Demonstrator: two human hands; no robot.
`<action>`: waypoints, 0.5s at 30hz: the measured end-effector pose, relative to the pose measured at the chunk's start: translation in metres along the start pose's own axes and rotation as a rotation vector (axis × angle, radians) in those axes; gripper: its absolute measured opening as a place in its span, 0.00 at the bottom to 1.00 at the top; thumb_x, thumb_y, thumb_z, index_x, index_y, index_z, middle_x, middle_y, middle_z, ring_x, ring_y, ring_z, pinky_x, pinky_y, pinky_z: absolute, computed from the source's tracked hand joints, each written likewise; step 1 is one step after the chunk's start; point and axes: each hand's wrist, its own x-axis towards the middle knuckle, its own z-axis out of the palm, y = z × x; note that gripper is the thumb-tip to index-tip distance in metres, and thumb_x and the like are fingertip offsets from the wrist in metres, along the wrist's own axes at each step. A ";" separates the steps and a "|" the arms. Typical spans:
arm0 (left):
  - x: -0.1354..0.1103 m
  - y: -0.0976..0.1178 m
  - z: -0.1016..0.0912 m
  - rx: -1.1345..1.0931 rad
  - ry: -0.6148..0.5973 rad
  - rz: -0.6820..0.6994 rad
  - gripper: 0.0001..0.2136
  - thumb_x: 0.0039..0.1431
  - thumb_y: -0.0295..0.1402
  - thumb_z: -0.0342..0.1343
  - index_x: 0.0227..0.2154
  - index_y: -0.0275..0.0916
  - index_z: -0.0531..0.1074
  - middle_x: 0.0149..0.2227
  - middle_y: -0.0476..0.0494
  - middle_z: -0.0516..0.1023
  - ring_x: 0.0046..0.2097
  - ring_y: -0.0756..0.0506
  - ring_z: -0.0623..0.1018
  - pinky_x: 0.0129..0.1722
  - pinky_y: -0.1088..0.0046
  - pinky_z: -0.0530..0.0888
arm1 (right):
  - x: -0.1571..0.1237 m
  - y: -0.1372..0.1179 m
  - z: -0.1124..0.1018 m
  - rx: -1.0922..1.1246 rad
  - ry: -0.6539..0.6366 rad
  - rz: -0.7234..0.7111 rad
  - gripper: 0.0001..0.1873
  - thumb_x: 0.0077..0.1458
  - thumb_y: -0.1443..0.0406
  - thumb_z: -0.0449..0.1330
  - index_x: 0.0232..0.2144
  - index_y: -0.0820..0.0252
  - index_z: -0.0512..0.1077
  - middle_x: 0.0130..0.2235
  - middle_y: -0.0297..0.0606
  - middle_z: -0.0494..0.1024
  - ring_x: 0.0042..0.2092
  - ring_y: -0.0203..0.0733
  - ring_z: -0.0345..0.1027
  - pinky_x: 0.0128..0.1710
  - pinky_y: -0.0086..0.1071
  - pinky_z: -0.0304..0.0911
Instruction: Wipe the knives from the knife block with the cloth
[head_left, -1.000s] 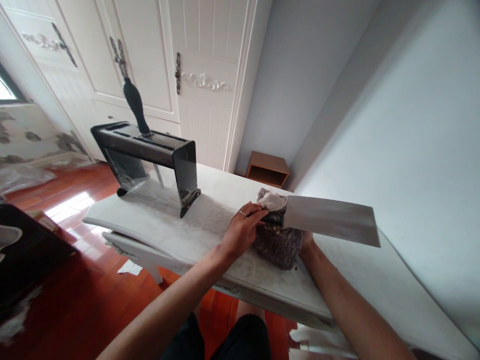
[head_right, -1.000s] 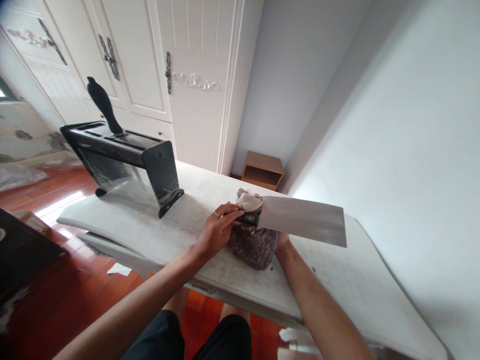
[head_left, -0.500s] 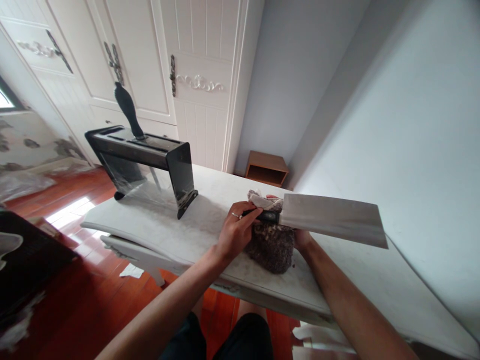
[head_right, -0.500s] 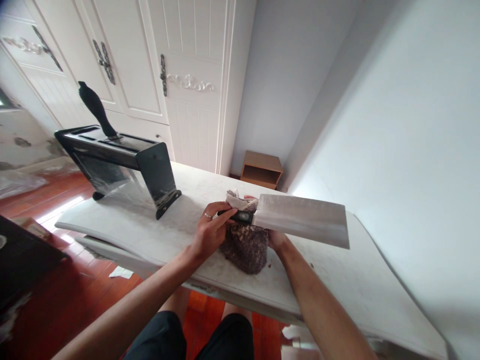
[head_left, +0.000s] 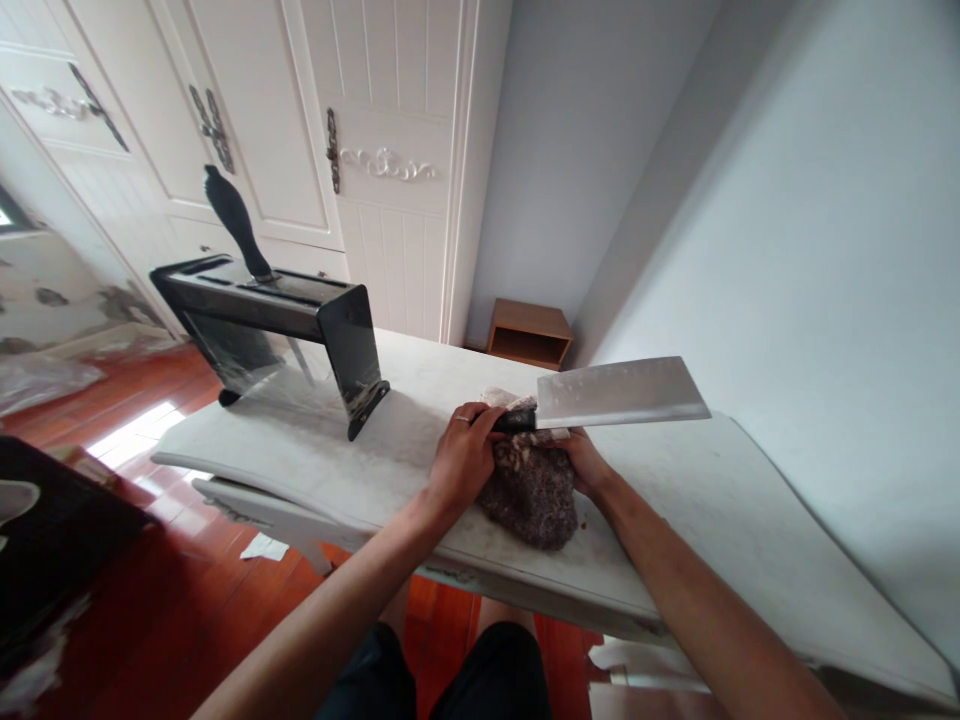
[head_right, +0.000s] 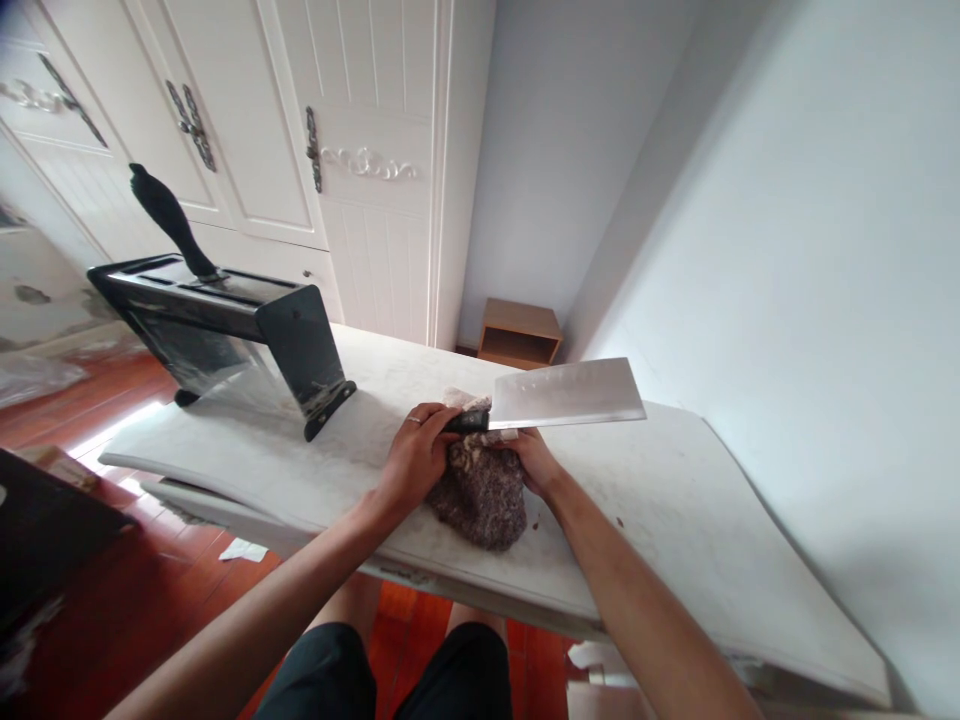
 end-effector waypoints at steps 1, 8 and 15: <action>0.001 0.001 -0.001 0.007 -0.001 -0.012 0.23 0.52 0.14 0.46 0.49 0.36 0.74 0.48 0.37 0.73 0.51 0.42 0.73 0.53 0.62 0.74 | -0.001 -0.001 0.002 -0.003 -0.004 0.016 0.15 0.27 0.68 0.71 0.26 0.60 0.79 0.25 0.35 0.80 0.32 0.50 0.76 0.37 0.40 0.69; 0.006 -0.007 -0.001 -0.039 0.062 -0.058 0.17 0.57 0.17 0.46 0.45 0.38 0.73 0.42 0.41 0.76 0.46 0.44 0.76 0.48 0.67 0.74 | -0.007 -0.004 0.018 -0.156 -0.006 -0.114 0.16 0.36 0.60 0.72 0.31 0.59 0.80 0.33 0.35 0.82 0.36 0.45 0.74 0.42 0.37 0.66; 0.008 -0.007 0.004 -0.138 0.148 -0.254 0.12 0.60 0.21 0.45 0.40 0.38 0.72 0.39 0.41 0.77 0.42 0.44 0.76 0.45 0.66 0.74 | -0.004 -0.010 0.012 -0.437 -0.008 -0.365 0.14 0.39 0.59 0.70 0.29 0.61 0.79 0.30 0.34 0.80 0.31 0.42 0.69 0.35 0.35 0.64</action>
